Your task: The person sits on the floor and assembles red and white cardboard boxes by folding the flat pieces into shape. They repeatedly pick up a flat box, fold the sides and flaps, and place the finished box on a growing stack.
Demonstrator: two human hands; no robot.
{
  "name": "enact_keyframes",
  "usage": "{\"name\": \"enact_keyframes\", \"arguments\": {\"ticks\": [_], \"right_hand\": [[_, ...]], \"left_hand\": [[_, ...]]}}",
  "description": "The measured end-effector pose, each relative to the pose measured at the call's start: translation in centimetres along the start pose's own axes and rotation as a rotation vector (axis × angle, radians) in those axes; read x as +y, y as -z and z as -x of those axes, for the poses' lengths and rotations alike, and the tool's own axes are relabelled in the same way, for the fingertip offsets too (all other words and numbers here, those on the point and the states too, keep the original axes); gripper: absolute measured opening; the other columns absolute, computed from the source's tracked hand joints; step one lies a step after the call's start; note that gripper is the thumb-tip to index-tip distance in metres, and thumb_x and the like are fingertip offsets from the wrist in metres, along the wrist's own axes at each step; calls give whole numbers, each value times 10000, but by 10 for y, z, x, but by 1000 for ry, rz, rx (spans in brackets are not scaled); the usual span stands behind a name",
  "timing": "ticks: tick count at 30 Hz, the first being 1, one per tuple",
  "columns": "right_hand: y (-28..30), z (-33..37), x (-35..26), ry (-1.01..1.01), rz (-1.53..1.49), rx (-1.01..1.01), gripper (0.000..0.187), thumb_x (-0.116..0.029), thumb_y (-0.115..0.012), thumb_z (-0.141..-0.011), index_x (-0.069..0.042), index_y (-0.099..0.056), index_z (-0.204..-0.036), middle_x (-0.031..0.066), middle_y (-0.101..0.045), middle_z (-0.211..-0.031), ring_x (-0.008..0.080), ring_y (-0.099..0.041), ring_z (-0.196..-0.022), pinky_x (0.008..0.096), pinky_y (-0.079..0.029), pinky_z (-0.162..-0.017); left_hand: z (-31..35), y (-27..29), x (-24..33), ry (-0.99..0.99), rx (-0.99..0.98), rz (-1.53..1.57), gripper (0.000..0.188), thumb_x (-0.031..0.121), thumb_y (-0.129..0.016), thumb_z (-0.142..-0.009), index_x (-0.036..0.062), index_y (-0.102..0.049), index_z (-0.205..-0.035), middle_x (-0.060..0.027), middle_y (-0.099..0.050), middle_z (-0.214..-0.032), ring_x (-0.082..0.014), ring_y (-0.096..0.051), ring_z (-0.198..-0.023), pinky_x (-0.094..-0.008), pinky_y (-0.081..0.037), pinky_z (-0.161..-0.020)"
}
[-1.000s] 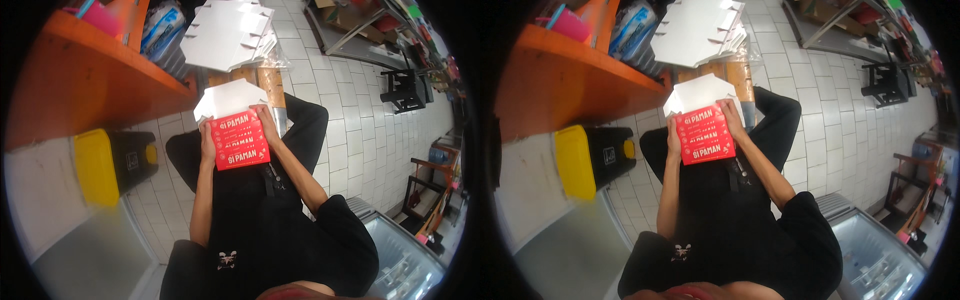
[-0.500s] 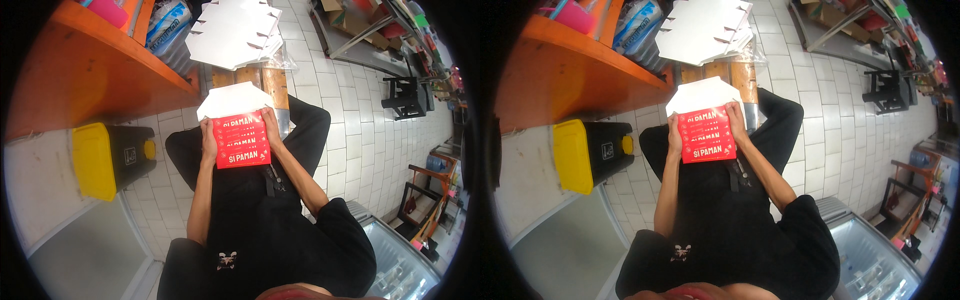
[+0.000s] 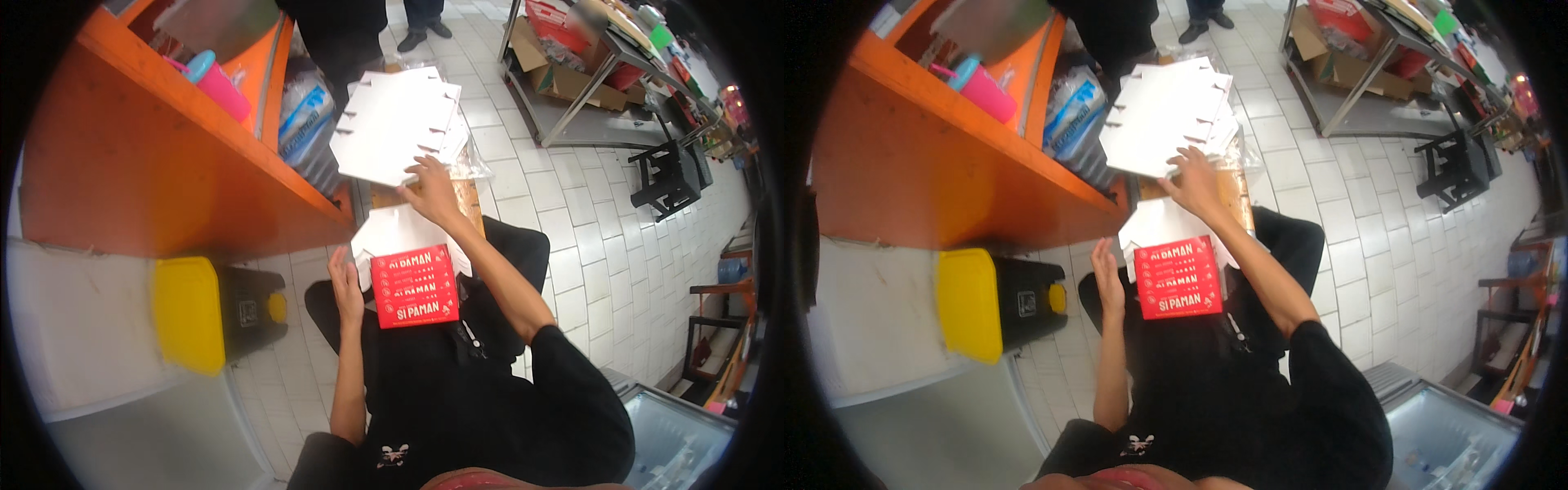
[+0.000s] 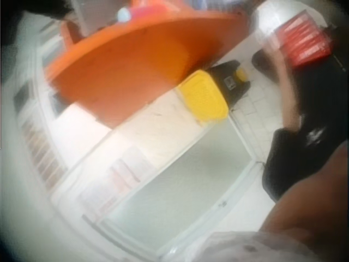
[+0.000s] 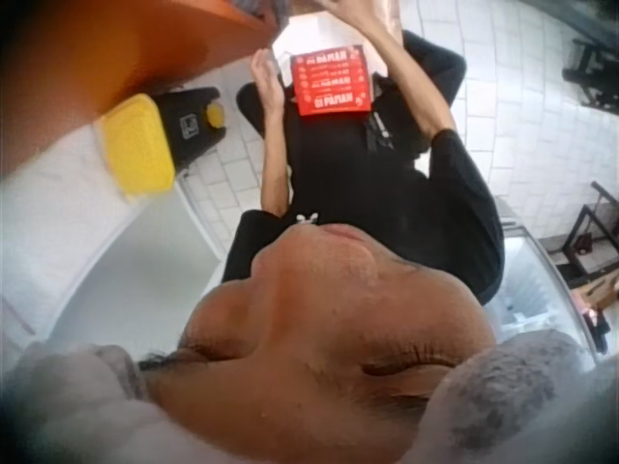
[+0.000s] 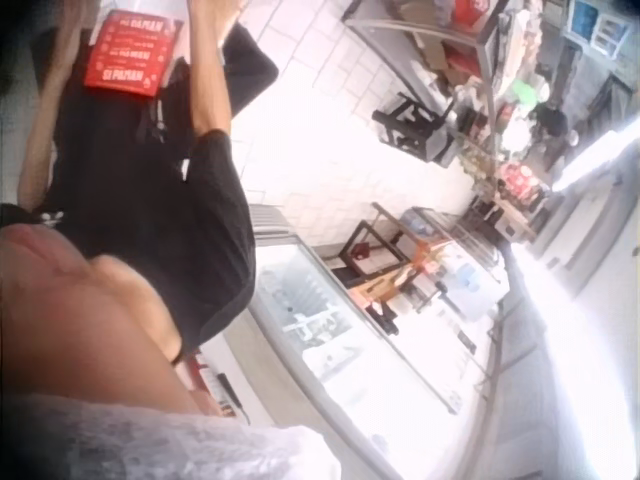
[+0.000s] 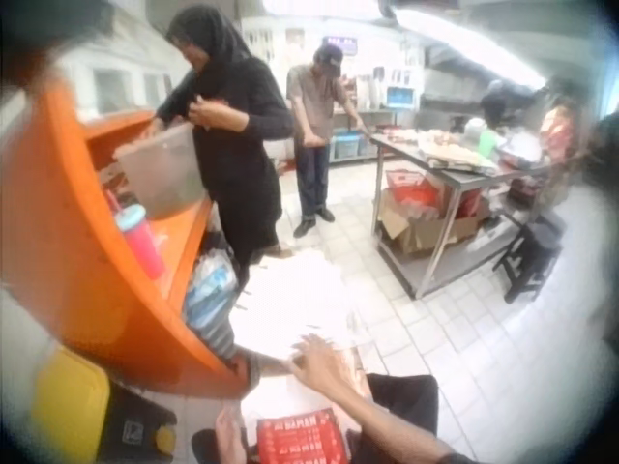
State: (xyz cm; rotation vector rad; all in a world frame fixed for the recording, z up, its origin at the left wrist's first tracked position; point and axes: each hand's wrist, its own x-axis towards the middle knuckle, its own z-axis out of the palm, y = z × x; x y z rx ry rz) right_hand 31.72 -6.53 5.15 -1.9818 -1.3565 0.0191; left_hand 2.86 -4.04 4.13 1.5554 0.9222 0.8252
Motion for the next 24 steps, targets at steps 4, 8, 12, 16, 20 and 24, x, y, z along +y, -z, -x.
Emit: {"name": "enact_keyframes", "arguments": {"ticks": [4, 8, 12, 16, 20, 24], "right_hand": [[-51, -62, 11, -56, 380, -299, 826, -569, -796, -735, 42, -603, -1256, 291, -461, -1451, 437, -332, -1429, 526, -377, -1109], [-36, -107, -12, -45, 468, -615, 673, -590, -783, -730, 5, -737, -1040, 213, -694, -1163, 377, -659, -1097, 457, -553, -914], [-29, -129, 33, -33, 137, -548, 396, -439, -764, -792, -91, -764, -979, 152, -740, -975, 360, -706, -914, 421, -558, -859], [15, -128, -4, -58, -85, 51, 169, -205, -606, -941, -68, -696, -984, 206, -690, -851, 405, -669, -774, 452, -518, -713], [147, -57, -67, 78, -298, 269, 130, -139, -575, -957, -70, -656, -1032, 190, -688, -834, 401, -671, -781, 426, -534, -709], [201, 44, -67, 460, -282, 14, 338, 23, -670, -825, -137, -692, -1122, 40, -689, -952, 252, -675, -853, 340, -559, -732]], "left_hand": [[1, -9, -4, -41, -54, 25, 441, 169, -551, -1019, 7, -437, -1414, -143, -463, -1472, -251, -393, -1408, -388, -274, -1177], [24, 0, 33, 39, -25, 151, 441, 120, -551, -1008, 2, -436, -1418, -148, -487, -1431, -237, -445, -1354, -366, -330, -1139], [36, 1, 39, 152, -144, 309, 401, 180, -524, -1022, 5, -488, -1382, -148, -525, -1423, -251, -432, -1384, -375, -287, -1165], [32, 1, 49, 78, -209, 367, 368, 206, -525, -1023, -10, -546, -1321, -163, -562, -1386, -266, -450, -1372, -393, -291, -1166], [14, -14, 57, -88, -118, 389, 481, 369, -503, -1034, -3, -517, -1339, -209, -520, -1428, -312, -401, -1415, -448, -257, -1199], [-31, -18, 105, 230, -625, 1449, 630, 502, -405, -1033, 43, -435, -1464, -217, -348, -1557, -347, -238, -1489, -498, -185, -1220]]}}
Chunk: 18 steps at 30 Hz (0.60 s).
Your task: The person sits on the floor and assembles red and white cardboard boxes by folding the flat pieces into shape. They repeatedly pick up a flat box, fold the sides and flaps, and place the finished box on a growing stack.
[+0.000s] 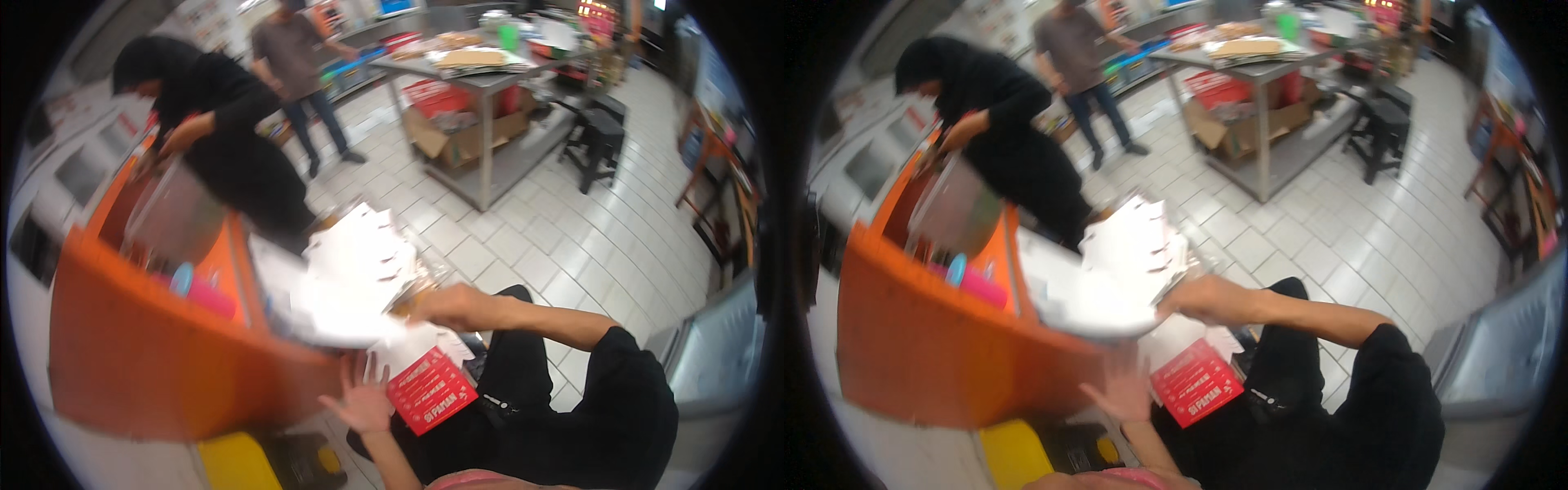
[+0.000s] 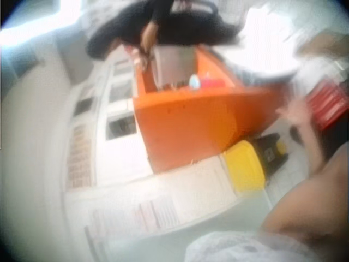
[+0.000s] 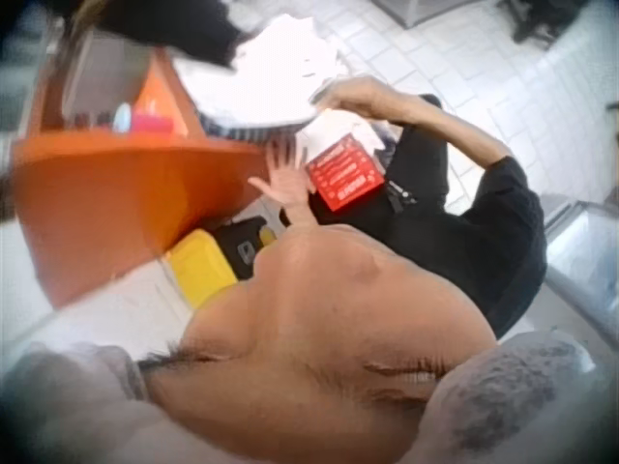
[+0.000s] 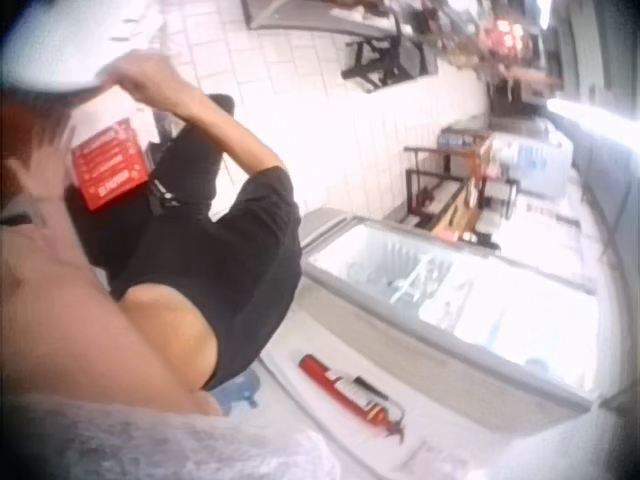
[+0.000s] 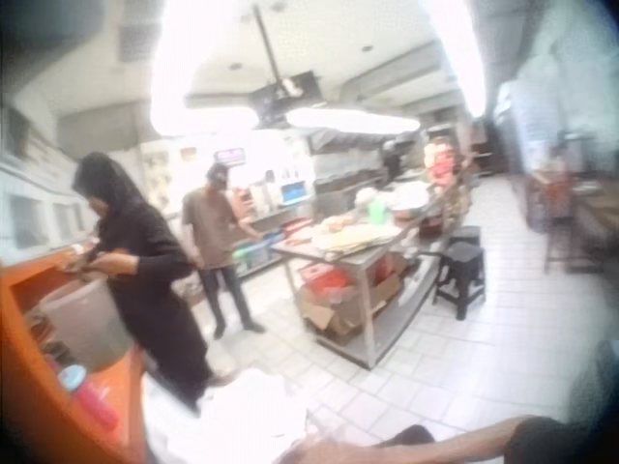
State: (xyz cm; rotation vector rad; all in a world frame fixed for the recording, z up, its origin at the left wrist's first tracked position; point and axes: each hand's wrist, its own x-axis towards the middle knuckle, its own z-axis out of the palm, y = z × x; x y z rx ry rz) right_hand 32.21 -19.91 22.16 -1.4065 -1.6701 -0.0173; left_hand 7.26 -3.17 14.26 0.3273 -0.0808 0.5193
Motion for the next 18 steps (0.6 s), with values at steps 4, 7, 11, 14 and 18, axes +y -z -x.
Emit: {"name": "enact_keyframes", "arguments": {"ticks": [4, 7, 11, 14, 18], "right_hand": [[44, 55, -10, 66, 283, -221, 442, -23, -694, -752, -198, -718, -1156, -3, -662, -1050, 238, -606, -1051, 349, -545, -806], [78, 71, -20, 109, 442, -211, 319, -102, -681, -821, -183, -737, -1125, 13, -659, -1101, 262, -607, -1071, 399, -522, -893], [98, 62, -26, 416, 526, -174, 216, -121, -667, -882, -132, -744, -1082, 22, -656, -1177, 251, -609, -1123, 404, -517, -953], [100, 47, -31, 521, 548, -238, 208, -116, -663, -888, -107, -742, -1081, 45, -655, -1178, 249, -610, -1128, 408, -515, -970], [107, 21, -43, 651, 486, -190, 210, -114, -647, -906, -69, -737, -1091, 74, -664, -1192, 244, -628, -1135, 416, -512, -981]], "left_hand": [[-38, -27, 30, -284, 221, -187, 642, 447, -490, -979, 9, -437, -1445, -215, -459, -1456, -348, -418, -1361, -497, -349, -1132], [-50, -23, 39, -89, 237, -249, 636, 353, -574, -933, -6, -428, -1438, -204, -505, -1394, -329, -496, -1260, -462, -420, -1057], [-50, -13, 53, 285, 169, -296, 668, 227, -686, -872, -26, -415, -1428, -188, -567, -1311, -304, -601, -1126, -414, -515, -957], [-65, -13, 65, 540, 98, -484, 718, 133, -769, -826, -41, -405, -1420, -177, -613, -1249, -286, -680, -1026, -378, -587, -881], [-68, -33, 51, 567, 48, -871, 658, -129, -737, -767, -53, -447, -1353, -157, -613, -1239, -257, -654, -1080, -389, -551, -950]]}}
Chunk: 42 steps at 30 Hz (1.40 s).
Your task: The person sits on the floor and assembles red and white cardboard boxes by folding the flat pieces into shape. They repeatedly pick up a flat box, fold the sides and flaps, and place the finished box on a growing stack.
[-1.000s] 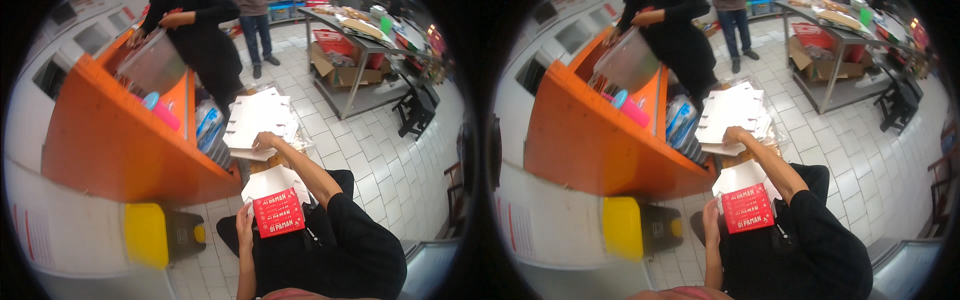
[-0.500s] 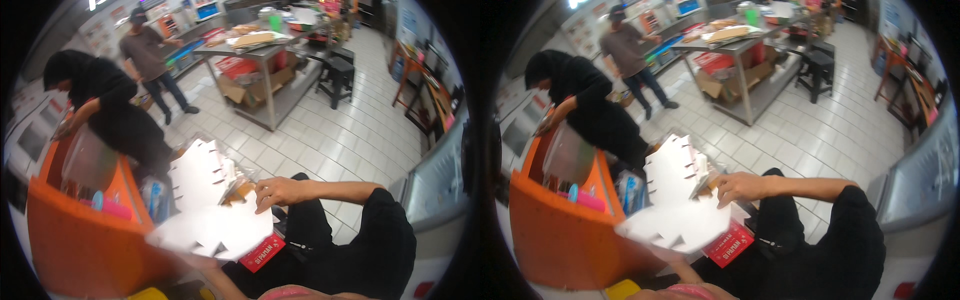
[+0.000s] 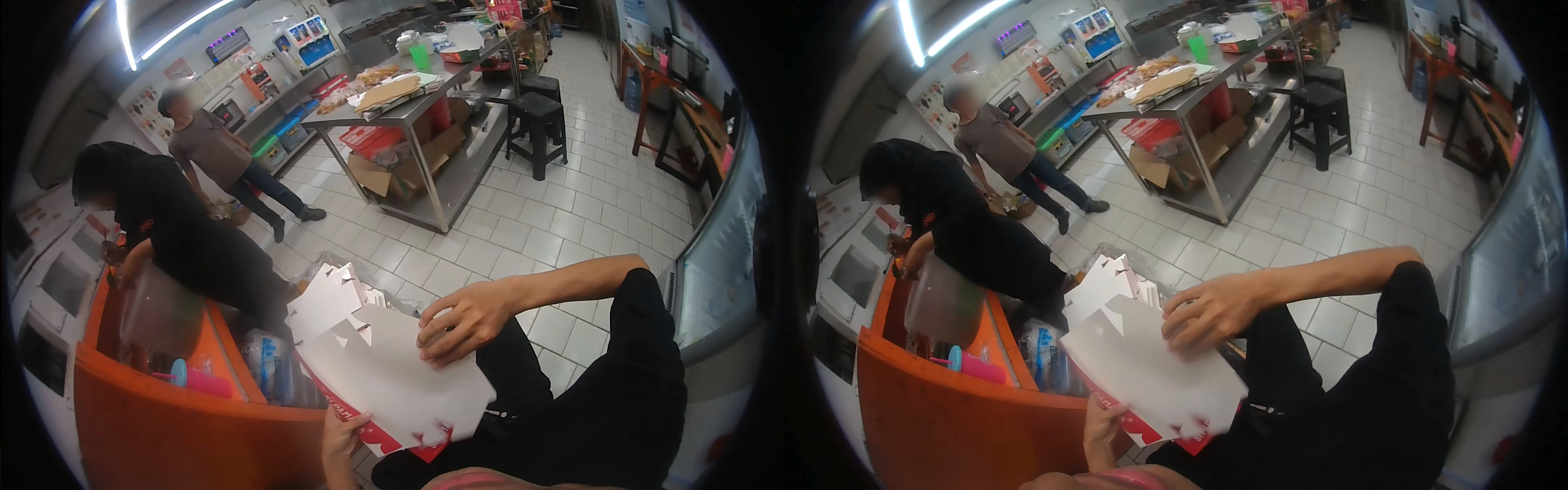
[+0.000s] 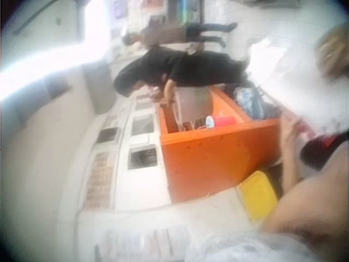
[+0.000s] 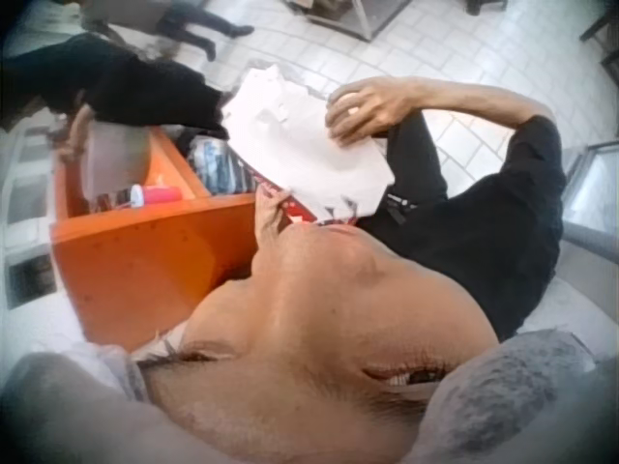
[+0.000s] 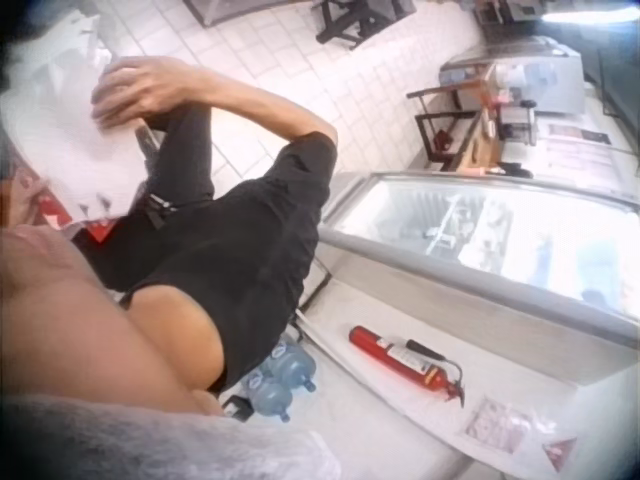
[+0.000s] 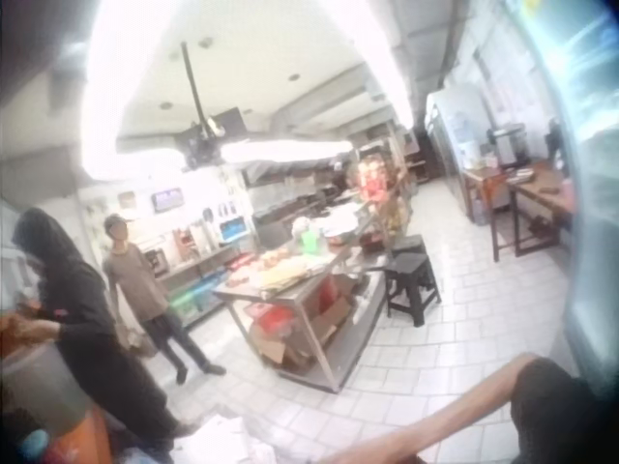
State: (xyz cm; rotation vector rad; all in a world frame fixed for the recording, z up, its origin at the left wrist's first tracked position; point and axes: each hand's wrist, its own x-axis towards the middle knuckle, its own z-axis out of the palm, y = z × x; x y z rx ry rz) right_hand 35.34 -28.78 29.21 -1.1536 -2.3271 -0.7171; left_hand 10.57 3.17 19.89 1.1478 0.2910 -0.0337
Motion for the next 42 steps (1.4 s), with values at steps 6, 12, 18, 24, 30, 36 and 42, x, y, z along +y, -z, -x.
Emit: {"name": "enact_keyframes", "arguments": {"ticks": [6, 12, 18, 24, 30, 36, 42], "right_hand": [[17, -28, 6, 103, 32, -16, 231, -133, -621, -917, -54, -743, -1097, 95, -676, -1206, 263, -633, -1133, 407, -510, -982], [7, -54, -16, -9, 241, -726, 282, -144, -639, -866, -43, -738, -1110, 105, -672, -1232, 277, -542, -1269, 427, -462, -1037], [-51, -37, -23, -563, -564, -260, 816, -487, -657, -912, -1, -349, -1490, 223, -453, -1466, 349, -444, -1370, 453, -386, -1123], [-101, -60, -35, -1155, -1668, 745, 584, -473, -557, -1009, 38, -548, -1290, 115, -653, -1180, 164, -651, -1050, 302, -543, -904], [-118, -88, -34, -1178, -1792, 1183, 255, -181, -602, -1015, 7, -609, -1188, 85, -692, -1125, 137, -683, -990, 283, -562, -891], [-142, -113, -41, -1224, -1657, 1382, 226, -201, -588, -1024, -22, -630, -1155, 87, -706, -1082, 149, -702, -937, 317, -590, -814], [-147, -103, -39, -1344, -1534, 1279, 273, -266, -562, -1040, -18, -661, -1102, 84, -721, -1013, 148, -712, -853, 273, -587, -719]], "left_hand": [[3, 10, 7, -190, 350, -41, 570, 36, -699, -895, -73, -433, -1387, -148, -598, -1276, -268, -623, -1132, -378, -514, -988], [-5, -5, 31, -415, 702, -412, 543, 218, -605, -1000, -84, -421, -1411, -177, -570, -1311, -268, -634, -1086, -358, -527, -941], [0, -79, 26, -992, 492, -919, 384, 220, -558, -1019, -14, -568, -1324, -194, -633, -1250, -282, -651, -1088, -378, -547, -902], [-8, -104, 6, -1217, 341, -1500, 423, 278, -633, -948, 8, -624, -1273, -215, -632, -1305, -402, -581, -1251, -519, -468, -1031], [-14, -110, -16, -1170, 554, -924, 479, 313, -535, -1021, -33, -525, -1352, -294, -543, -1378, -430, -555, -1270, -489, -428, -1083], [-13, -112, 2, -1182, 583, -1099, 472, 275, -596, -1003, 33, -550, -1405, -274, -485, -1449, -374, -637, -1168, -410, -553, -933], [-10, -108, 18, -974, 546, -1171, 483, 85, -800, -810, 56, -668, -1274, -250, -513, -1423, -357, -663, -1129, -393, -589, -869]]}}
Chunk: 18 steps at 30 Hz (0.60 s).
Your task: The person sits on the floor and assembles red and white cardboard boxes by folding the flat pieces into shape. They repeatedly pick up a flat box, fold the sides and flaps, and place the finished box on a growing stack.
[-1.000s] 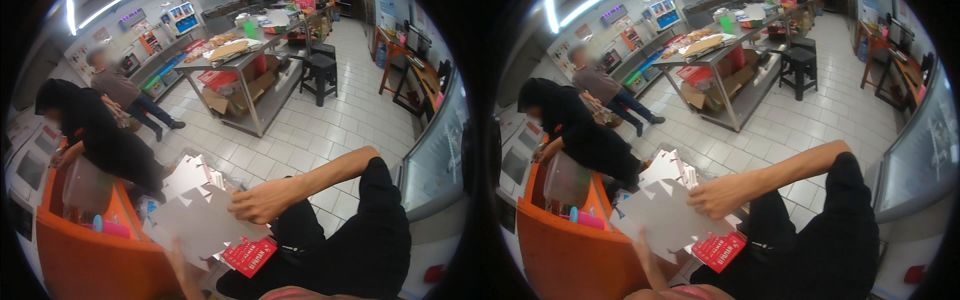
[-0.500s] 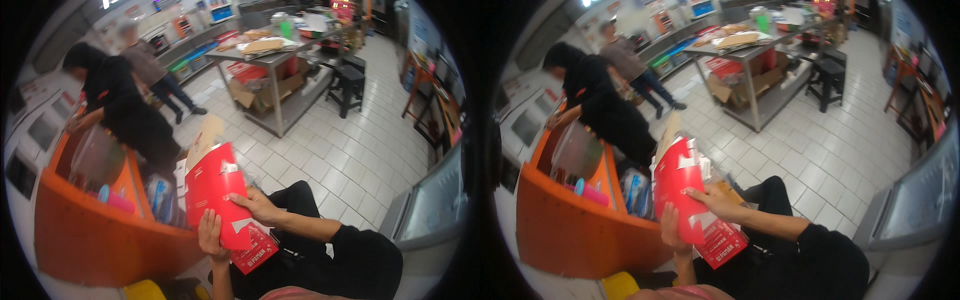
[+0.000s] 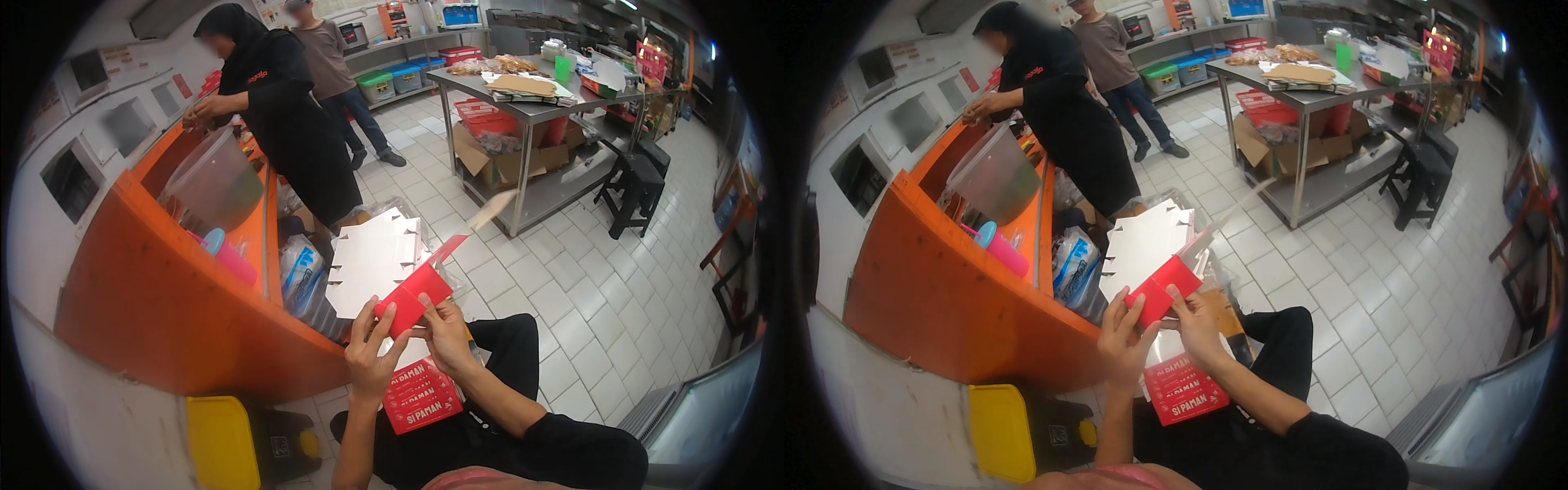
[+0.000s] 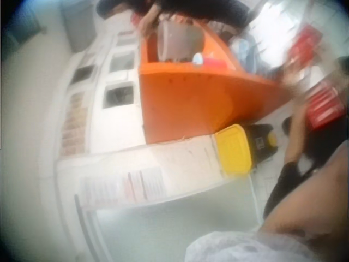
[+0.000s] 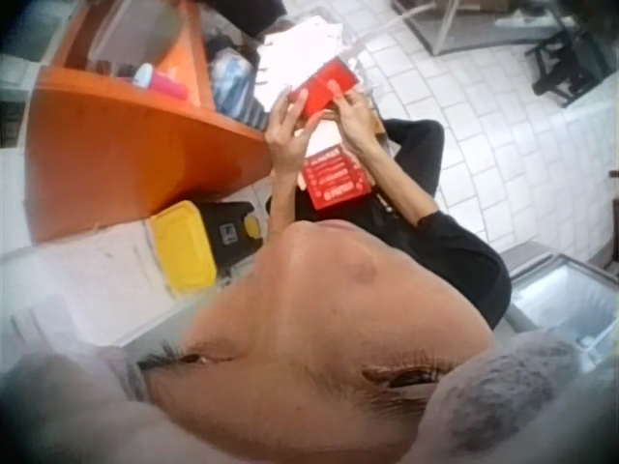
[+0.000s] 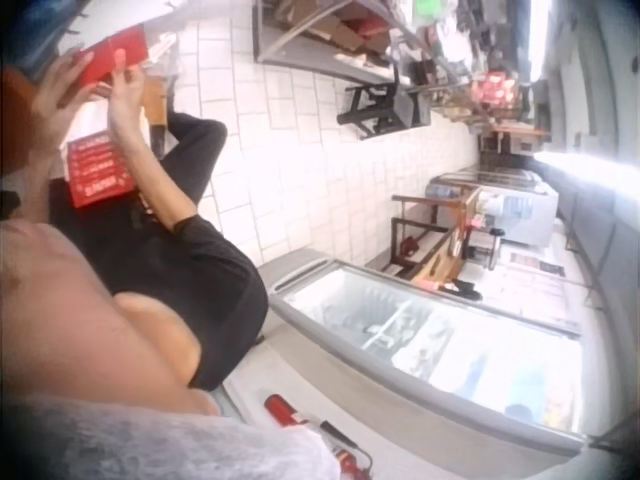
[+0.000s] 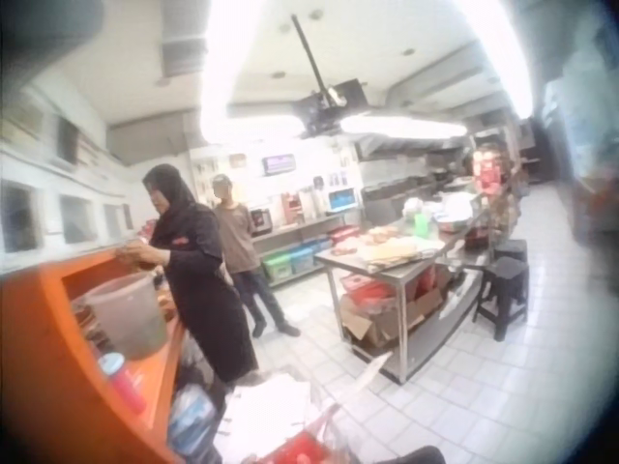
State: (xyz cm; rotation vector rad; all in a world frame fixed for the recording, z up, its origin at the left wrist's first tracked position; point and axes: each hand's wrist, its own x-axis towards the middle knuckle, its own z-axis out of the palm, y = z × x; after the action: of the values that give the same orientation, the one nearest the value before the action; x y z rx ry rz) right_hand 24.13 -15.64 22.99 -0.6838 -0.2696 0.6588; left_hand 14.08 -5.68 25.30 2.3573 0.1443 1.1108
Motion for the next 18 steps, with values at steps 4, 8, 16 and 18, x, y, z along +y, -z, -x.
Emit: {"name": "enact_keyframes", "arguments": {"ticks": [4, 8, 16, 18], "right_hand": [[11, -4, -9, 76, -13, 18, 219, -196, -581, -1027, -2, -658, -1095, 92, -722, -993, 138, -712, -814, 257, -588, -689], [5, -3, -26, 49, -43, 72, 175, -131, -583, -1013, 21, -667, -1032, 100, -722, -933, 126, -710, -744, 236, -592, -649], [3, 5, -6, 81, 1, 88, 154, -86, -590, -991, 22, -661, -1075, 95, -706, -983, 158, -711, -819, 285, -614, -676], [6, 5, -3, 85, 29, 45, 148, -68, -593, -982, 16, -643, -1093, 89, -700, -985, 158, -706, -838, 288, -605, -715]], "left_hand": [[-10, 13, 5, -135, -157, 125, 443, 80, -800, -805, 71, -695, -1235, -240, -540, -1387, -350, -685, -1078, -389, -593, -854], [-12, 20, 1, -155, -240, 229, 415, 83, -808, -789, 66, -717, -1194, -240, -556, -1356, -338, -695, -1036, -388, -594, -850], [-5, 8, 4, 27, -132, 132, 496, 101, -855, -722, 48, -707, -1193, -195, -606, -1325, -309, -650, -1160, -374, -575, -922], [-10, 13, 13, 38, -137, 159, 520, 111, -857, -719, 58, -699, -1212, -192, -617, -1313, -311, -651, -1160, -373, -576, -917]]}}
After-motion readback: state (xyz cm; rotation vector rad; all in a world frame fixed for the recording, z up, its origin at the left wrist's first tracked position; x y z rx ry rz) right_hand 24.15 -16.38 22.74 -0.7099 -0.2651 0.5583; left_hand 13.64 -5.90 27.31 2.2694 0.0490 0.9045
